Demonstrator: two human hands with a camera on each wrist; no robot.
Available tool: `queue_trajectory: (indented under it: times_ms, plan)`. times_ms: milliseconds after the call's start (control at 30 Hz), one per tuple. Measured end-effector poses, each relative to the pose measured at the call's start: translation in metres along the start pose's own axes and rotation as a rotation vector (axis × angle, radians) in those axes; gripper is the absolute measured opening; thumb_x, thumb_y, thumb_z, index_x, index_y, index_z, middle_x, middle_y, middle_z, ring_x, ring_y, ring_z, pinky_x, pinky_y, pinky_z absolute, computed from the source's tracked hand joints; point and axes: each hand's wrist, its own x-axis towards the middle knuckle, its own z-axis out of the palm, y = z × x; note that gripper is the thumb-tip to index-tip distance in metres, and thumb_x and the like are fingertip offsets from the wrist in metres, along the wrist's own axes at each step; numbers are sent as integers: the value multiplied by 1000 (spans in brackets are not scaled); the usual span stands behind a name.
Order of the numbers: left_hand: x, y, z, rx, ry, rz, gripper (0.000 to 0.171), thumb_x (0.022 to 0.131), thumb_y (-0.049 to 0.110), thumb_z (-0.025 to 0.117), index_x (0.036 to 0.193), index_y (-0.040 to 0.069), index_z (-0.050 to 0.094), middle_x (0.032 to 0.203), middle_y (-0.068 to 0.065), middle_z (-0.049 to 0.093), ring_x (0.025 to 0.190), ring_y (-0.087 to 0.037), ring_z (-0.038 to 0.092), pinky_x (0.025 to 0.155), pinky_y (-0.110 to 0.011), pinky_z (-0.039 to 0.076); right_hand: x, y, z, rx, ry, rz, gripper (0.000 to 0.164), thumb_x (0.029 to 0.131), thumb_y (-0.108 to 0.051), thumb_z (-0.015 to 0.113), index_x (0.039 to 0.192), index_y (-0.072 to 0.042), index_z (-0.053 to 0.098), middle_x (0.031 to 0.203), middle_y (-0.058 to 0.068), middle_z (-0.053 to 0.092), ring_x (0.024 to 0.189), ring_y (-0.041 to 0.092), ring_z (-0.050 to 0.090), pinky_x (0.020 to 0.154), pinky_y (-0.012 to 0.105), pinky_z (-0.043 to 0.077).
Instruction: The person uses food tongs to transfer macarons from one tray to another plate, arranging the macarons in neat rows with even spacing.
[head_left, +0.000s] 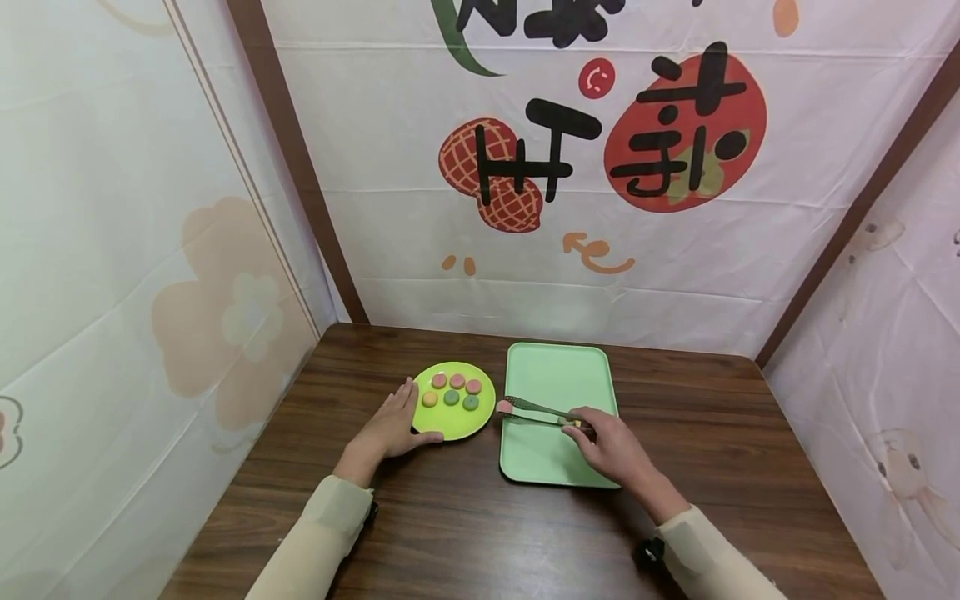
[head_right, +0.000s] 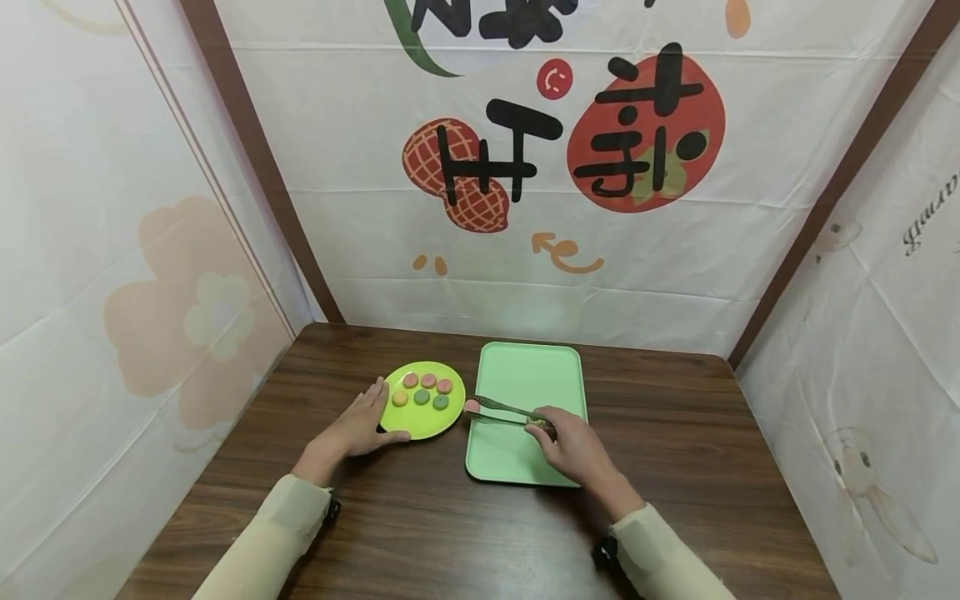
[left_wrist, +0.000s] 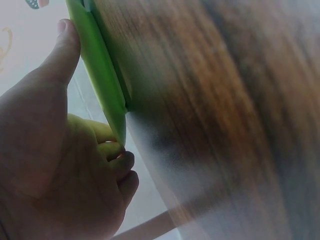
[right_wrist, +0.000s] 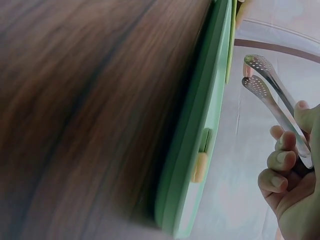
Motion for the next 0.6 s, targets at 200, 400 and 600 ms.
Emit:
queue_trajectory:
  times_ms: [200,400,600]
  plan:
    - [0,-1,2,5,8,1,122,96,66,71,167,-11,10,176,-30,3,164,-45,11,134,-54,13,9,-8,7,-7,-8,-21,27,104,-24,76,121,-3,76,82,-13,64,65,-4,52,62,26,53]
    - [-1,-1,3,8,10,4,121,97,66,70,167,-12,10,176,-31,3,164,-46,10,134,-55,13,17,-13,17,25,-45,-7,29,106,-24,73,123,-1,75,83,-12,67,66,-4,55,63,27,55]
    - [-1,-1,2,6,13,8,121,97,65,71,167,-12,10,176,-30,3,164,-45,10,134,-55,13,25,-20,28,29,-42,-39,27,104,-23,74,120,-1,75,80,-11,64,64,-1,50,61,27,51]
